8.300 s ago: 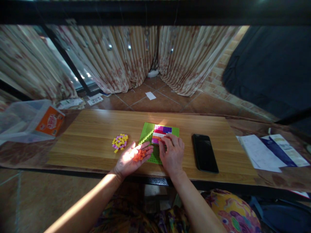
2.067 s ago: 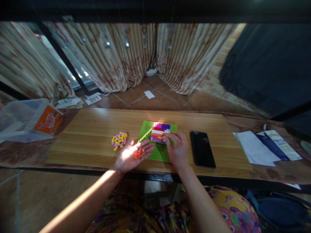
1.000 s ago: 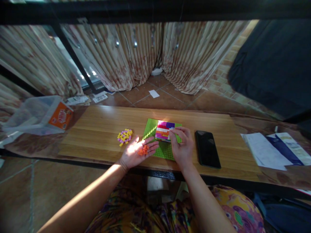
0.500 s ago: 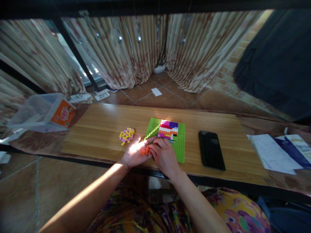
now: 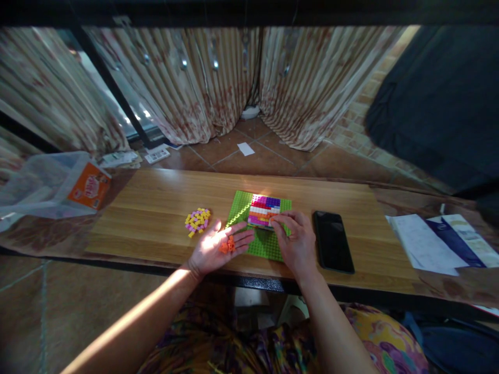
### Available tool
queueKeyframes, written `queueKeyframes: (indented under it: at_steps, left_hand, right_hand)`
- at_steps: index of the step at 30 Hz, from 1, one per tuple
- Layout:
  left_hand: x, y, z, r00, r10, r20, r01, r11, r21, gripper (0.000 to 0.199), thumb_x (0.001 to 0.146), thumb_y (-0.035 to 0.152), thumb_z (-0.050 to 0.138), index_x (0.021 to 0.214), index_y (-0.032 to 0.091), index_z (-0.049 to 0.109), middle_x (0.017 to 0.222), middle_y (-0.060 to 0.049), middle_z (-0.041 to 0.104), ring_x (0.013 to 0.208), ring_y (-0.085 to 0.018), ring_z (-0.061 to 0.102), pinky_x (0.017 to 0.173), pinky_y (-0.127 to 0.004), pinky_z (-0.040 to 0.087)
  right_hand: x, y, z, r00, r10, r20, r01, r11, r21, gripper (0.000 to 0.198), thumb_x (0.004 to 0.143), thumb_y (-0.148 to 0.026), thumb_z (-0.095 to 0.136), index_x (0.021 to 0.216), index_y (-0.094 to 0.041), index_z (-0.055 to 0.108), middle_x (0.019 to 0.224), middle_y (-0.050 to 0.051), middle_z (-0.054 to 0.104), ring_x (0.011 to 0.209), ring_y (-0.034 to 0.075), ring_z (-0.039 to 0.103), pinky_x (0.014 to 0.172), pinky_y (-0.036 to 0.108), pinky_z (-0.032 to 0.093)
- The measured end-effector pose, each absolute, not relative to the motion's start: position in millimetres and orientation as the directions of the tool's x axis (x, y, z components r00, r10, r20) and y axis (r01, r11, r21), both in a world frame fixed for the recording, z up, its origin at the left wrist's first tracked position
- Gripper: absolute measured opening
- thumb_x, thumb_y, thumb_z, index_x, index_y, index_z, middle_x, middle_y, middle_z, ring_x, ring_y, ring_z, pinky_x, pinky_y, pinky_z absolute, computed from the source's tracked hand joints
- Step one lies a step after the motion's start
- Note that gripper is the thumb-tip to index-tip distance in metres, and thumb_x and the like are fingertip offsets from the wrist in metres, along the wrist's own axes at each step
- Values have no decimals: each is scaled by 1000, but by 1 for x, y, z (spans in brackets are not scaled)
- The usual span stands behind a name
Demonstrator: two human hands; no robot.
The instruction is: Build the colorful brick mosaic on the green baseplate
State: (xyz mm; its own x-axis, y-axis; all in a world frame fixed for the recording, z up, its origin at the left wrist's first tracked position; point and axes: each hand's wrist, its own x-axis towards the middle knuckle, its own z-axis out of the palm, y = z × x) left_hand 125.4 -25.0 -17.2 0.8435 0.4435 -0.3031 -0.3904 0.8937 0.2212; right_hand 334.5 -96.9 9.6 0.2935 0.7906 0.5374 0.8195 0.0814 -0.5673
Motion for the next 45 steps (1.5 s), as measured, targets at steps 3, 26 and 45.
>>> queueKeyframes:
  at_steps: [3, 26, 45]
  left_hand:
    - [126, -25, -18, 847, 445, -290, -387, 891, 237, 66, 92, 52, 30, 138, 5, 37, 125, -23, 56, 116, -30, 55, 99, -42, 36]
    - [124, -31, -17, 840, 488, -237, -412, 858, 307, 61, 93, 44, 32, 139, 4, 35, 131, -24, 52, 121, -30, 51, 102, -41, 34]
    - [130, -28, -12, 819, 466, -334, -426, 885, 189, 51, 94, 46, 27, 123, 13, 54, 95, -9, 68, 86, -20, 63, 84, -34, 44]
  right_hand:
    - [340, -93, 4, 319, 787, 528, 807, 67, -587, 13, 83, -32, 61, 87, -24, 71, 91, 5, 62, 88, 21, 58, 80, 37, 48]
    - [330, -69, -12, 616, 786, -53, -139, 42, -989, 27, 51, -31, 82, 66, -19, 63, 65, -2, 64, 58, 13, 57, 60, 28, 47]
    - [271, -91, 2, -187, 887, 423, 788, 393, -474, 30, 89, -17, 50, 115, -25, 62, 112, 9, 58, 100, 24, 52, 83, 41, 47]
